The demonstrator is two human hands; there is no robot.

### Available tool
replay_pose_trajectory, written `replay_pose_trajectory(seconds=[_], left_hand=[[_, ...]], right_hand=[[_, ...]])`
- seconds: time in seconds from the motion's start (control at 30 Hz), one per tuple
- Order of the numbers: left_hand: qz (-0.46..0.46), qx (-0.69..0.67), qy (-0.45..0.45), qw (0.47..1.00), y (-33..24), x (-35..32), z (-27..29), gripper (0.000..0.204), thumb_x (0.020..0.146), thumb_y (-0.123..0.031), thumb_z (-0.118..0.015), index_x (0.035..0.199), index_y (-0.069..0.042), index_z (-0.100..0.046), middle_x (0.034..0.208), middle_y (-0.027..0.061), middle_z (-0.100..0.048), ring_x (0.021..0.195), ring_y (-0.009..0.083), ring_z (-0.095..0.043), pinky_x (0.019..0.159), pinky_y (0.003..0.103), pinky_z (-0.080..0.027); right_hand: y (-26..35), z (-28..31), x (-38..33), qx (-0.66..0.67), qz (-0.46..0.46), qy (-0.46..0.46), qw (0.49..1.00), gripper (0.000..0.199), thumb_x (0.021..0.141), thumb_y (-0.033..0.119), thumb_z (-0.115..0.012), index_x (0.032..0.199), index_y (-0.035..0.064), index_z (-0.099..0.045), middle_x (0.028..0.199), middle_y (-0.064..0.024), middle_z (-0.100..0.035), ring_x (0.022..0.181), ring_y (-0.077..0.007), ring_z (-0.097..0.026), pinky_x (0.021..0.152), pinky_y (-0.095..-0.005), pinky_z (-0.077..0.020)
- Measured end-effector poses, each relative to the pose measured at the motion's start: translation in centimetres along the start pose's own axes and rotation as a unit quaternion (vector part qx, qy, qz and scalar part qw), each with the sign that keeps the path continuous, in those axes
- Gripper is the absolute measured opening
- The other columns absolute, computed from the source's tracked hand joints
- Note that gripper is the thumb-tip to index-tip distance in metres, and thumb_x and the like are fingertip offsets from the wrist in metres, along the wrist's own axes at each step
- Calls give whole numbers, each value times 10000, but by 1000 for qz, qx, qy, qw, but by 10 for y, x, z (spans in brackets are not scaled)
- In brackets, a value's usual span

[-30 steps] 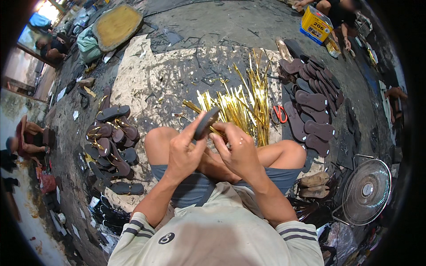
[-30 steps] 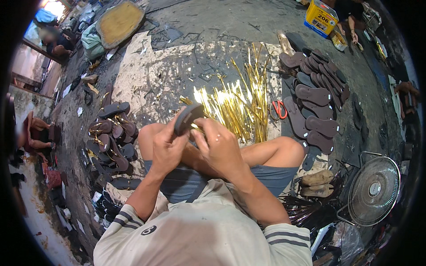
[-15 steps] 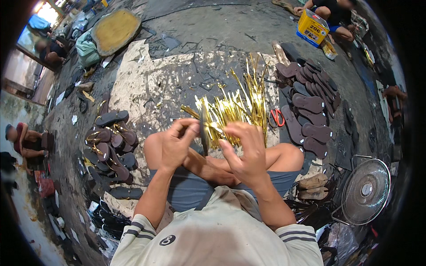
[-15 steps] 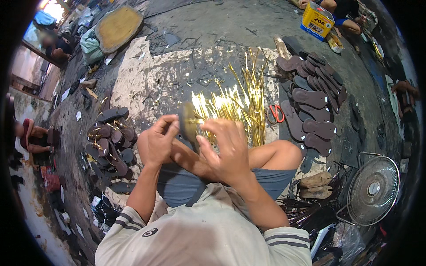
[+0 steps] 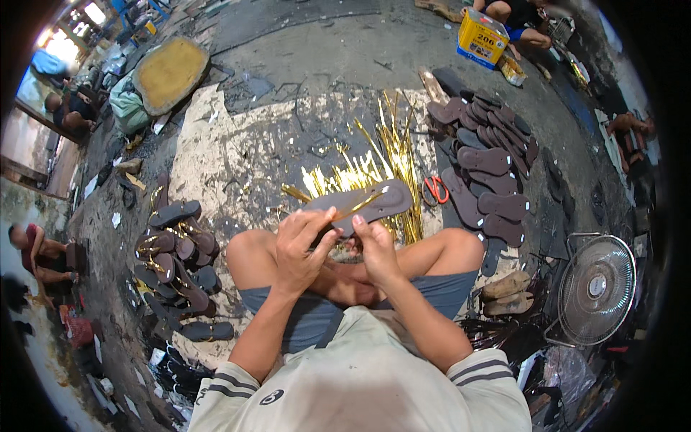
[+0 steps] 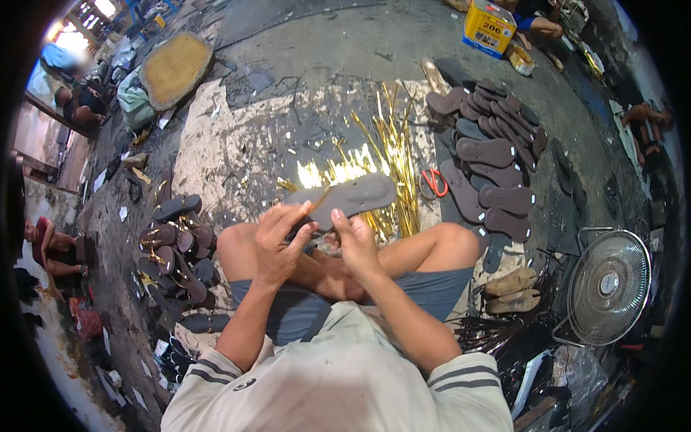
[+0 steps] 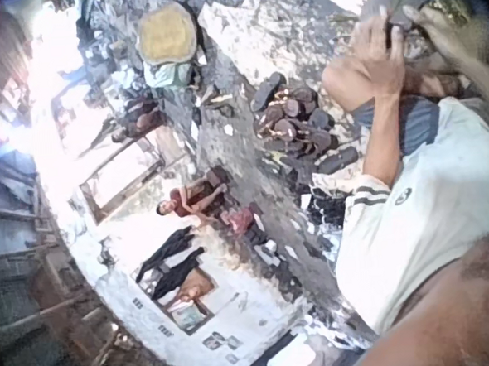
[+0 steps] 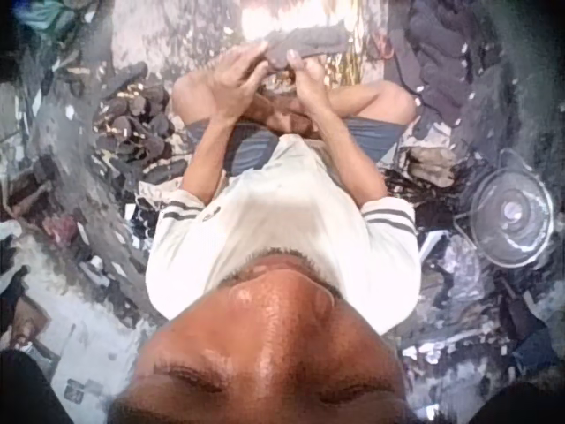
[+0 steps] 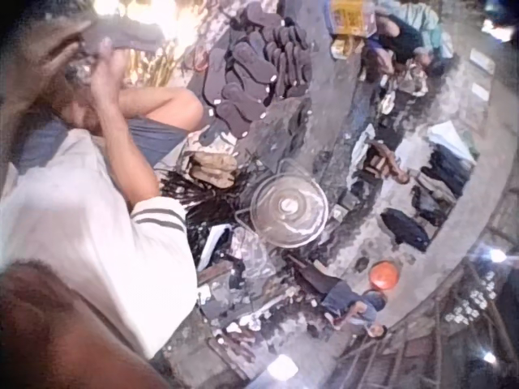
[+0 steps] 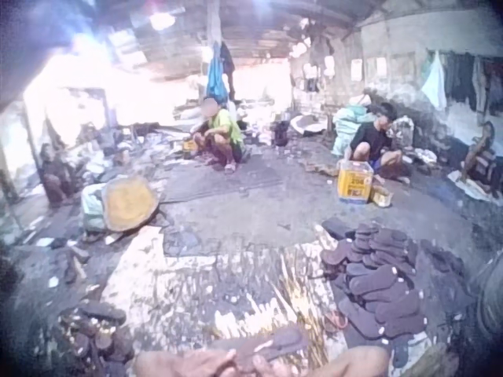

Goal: The person sits on the floor and repeatedly picks up a dark brown sandal sole and a gold metallic strap. They insert the strap through the sole and secure it, then place the finished sandal aside. The process is repeated for multiple units.

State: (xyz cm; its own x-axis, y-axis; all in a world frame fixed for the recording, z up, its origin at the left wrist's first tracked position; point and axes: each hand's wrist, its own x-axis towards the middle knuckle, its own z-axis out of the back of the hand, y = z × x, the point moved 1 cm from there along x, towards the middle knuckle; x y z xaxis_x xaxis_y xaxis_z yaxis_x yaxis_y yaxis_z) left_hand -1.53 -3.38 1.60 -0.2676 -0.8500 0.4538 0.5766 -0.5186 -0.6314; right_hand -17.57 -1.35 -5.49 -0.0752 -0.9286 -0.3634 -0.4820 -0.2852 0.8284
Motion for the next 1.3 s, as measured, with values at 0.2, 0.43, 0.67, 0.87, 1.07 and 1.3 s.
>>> replay_pose_trajectory(seconds=[0.2, 0.43, 0.67, 0.87, 1.07, 1.3], left_hand=[[197, -428, -48, 881, 36, -25, -6, 295, 981, -125, -637, 1266, -47, -649, 1030, 81, -705, 957, 194, -671, 957, 399, -519], [367, -615, 69, 695, 5, -5, -13, 394, 1032, -230, -586, 1343, 10, -547, 1105, 102, -682, 973, 189, -672, 947, 355, -539], [377, -617, -79, 686, 38, 14, 0, 425, 1047, -217, -557, 1362, 66, -522, 1276, 186, -638, 1071, 271, -679, 935, 410, -584], [380, -555, -48, 739, 12, -1, -12, 389, 949, -90, -641, 1298, 60, -558, 1205, 160, -652, 1020, 235, -692, 903, 376, -586], [318, -444, -53, 836, 7, -11, -13, 194, 953, -79, -702, 1116, 25, -687, 1016, 54, -721, 862, 104, -670, 767, 259, -559], [270, -373, -63, 885, -3, -9, -5, 185, 948, -87, -716, 1091, 29, -692, 989, 41, -722, 846, 84, -656, 752, 244, -543]], right_hand=[[14, 18, 3, -36, 15, 50, 998, 389, 1044, 401, -578, 1086, 16, -613, 898, -16, -658, 725, -55, -583, 599, -220, -481], [62, 21, -2, -174, -136, 394, 892, 358, 1068, 188, -539, 1363, -16, -539, 1205, -80, -620, 1127, -147, -561, 992, -342, -462], [44, 28, -11, -225, 241, 74, 941, 284, 872, 101, -797, 1102, 26, -647, 1201, -123, -609, 978, -148, -639, 807, -282, -552], [74, -9, -2, -167, 314, -57, 933, 273, 867, 59, -785, 1060, 48, -592, 925, -32, -559, 802, -86, -552, 661, -238, -506], [84, -29, -15, -356, 232, 85, 901, 118, 945, 84, -693, 1021, -5, -678, 844, -67, -722, 726, -102, -680, 632, -251, -537], [81, -38, -21, -429, 297, 42, 852, 132, 907, 103, -723, 965, 2, -662, 814, -122, -733, 708, -178, -727, 628, -304, -567]])
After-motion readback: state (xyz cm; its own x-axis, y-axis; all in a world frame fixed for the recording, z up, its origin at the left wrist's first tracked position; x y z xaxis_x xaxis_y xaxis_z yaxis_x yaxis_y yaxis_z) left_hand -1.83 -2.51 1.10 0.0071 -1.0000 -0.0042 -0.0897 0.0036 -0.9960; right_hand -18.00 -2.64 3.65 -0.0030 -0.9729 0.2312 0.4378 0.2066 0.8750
